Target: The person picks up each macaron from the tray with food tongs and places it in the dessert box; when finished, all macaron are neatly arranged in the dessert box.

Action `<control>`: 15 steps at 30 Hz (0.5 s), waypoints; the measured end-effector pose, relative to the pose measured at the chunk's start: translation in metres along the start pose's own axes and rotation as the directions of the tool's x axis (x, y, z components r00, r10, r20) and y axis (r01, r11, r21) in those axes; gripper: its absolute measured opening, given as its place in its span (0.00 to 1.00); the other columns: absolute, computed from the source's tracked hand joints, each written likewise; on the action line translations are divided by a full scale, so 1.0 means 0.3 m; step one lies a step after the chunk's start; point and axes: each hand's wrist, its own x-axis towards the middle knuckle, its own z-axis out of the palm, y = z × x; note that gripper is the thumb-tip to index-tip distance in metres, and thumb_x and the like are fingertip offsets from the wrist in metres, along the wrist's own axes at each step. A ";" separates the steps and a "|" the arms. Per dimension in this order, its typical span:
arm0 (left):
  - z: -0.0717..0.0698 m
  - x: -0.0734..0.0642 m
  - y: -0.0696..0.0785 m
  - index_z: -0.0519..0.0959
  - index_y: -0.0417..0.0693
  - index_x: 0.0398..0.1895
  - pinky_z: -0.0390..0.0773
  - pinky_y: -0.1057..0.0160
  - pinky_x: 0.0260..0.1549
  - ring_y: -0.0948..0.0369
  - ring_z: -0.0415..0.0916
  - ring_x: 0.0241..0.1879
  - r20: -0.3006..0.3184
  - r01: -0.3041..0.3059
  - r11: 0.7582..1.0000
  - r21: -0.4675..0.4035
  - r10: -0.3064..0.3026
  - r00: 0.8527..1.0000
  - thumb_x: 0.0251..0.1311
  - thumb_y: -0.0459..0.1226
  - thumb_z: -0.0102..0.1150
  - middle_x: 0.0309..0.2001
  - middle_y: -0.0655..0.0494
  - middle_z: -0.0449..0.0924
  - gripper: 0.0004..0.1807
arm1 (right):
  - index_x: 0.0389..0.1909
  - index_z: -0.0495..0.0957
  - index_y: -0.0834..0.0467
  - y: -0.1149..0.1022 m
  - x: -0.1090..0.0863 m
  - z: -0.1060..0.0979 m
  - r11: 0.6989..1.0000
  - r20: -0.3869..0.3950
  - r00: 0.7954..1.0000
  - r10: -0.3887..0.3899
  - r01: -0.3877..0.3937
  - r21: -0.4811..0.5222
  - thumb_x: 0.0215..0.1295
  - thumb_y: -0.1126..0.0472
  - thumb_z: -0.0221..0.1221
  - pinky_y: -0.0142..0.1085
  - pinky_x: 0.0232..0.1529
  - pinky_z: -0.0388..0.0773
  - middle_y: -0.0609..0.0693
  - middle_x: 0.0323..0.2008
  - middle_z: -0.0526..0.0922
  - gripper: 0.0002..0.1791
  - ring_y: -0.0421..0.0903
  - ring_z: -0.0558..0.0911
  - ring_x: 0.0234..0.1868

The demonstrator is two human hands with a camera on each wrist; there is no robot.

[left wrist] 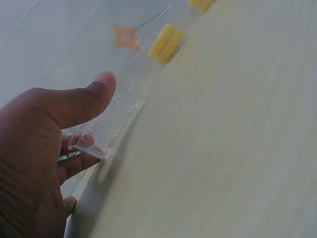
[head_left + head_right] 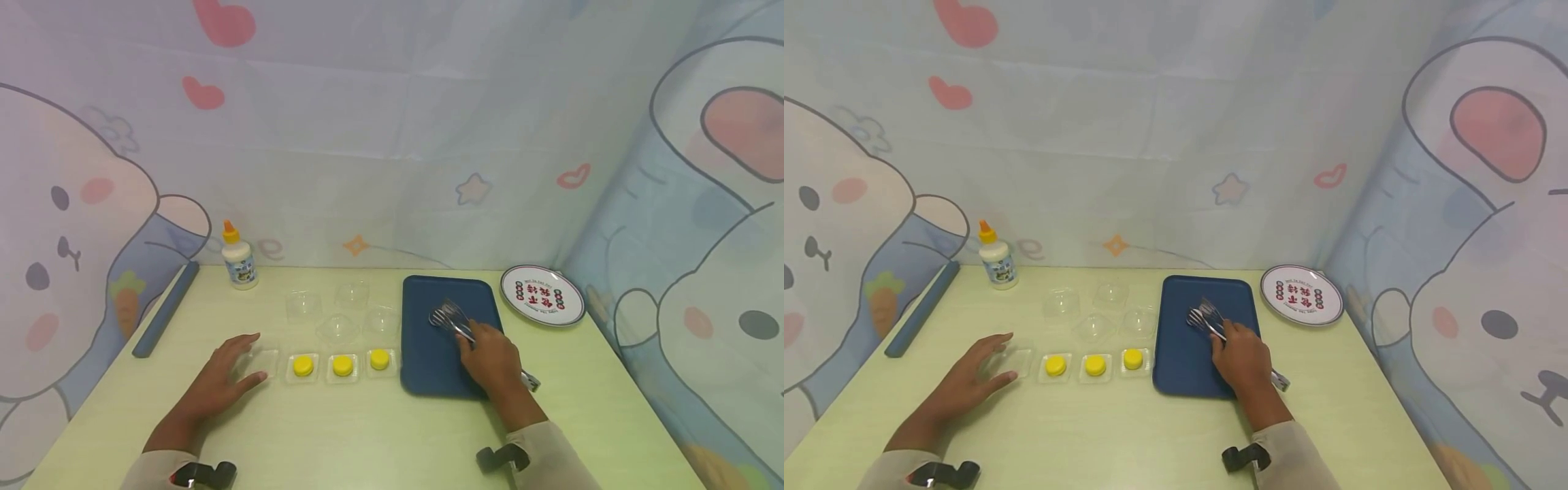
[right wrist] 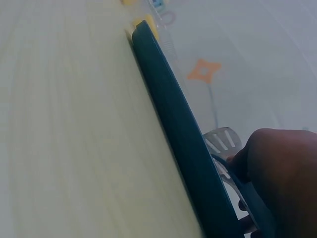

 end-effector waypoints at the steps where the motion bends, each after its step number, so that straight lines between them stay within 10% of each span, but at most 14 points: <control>1: 0.000 0.000 0.000 0.68 0.39 0.79 0.71 0.24 0.64 0.32 0.75 0.67 0.004 0.002 1.000 0.000 -0.002 1.000 0.67 0.41 0.75 0.76 0.32 0.68 0.41 | 0.65 0.85 0.62 0.001 0.000 0.003 1.000 0.005 1.000 0.002 -0.002 -0.004 0.76 0.48 0.67 0.61 0.49 0.88 0.62 0.57 0.91 0.26 0.63 0.91 0.55; 15: 0.003 -0.002 -0.010 0.67 0.41 0.81 0.61 0.21 0.71 0.30 0.69 0.72 0.027 0.022 0.999 -0.024 -0.021 0.999 0.69 0.41 0.74 0.77 0.32 0.67 0.41 | 0.64 0.85 0.62 -0.006 -0.003 0.007 1.000 0.038 0.999 0.023 -0.023 -0.011 0.77 0.47 0.66 0.62 0.51 0.88 0.62 0.57 0.91 0.26 0.64 0.91 0.56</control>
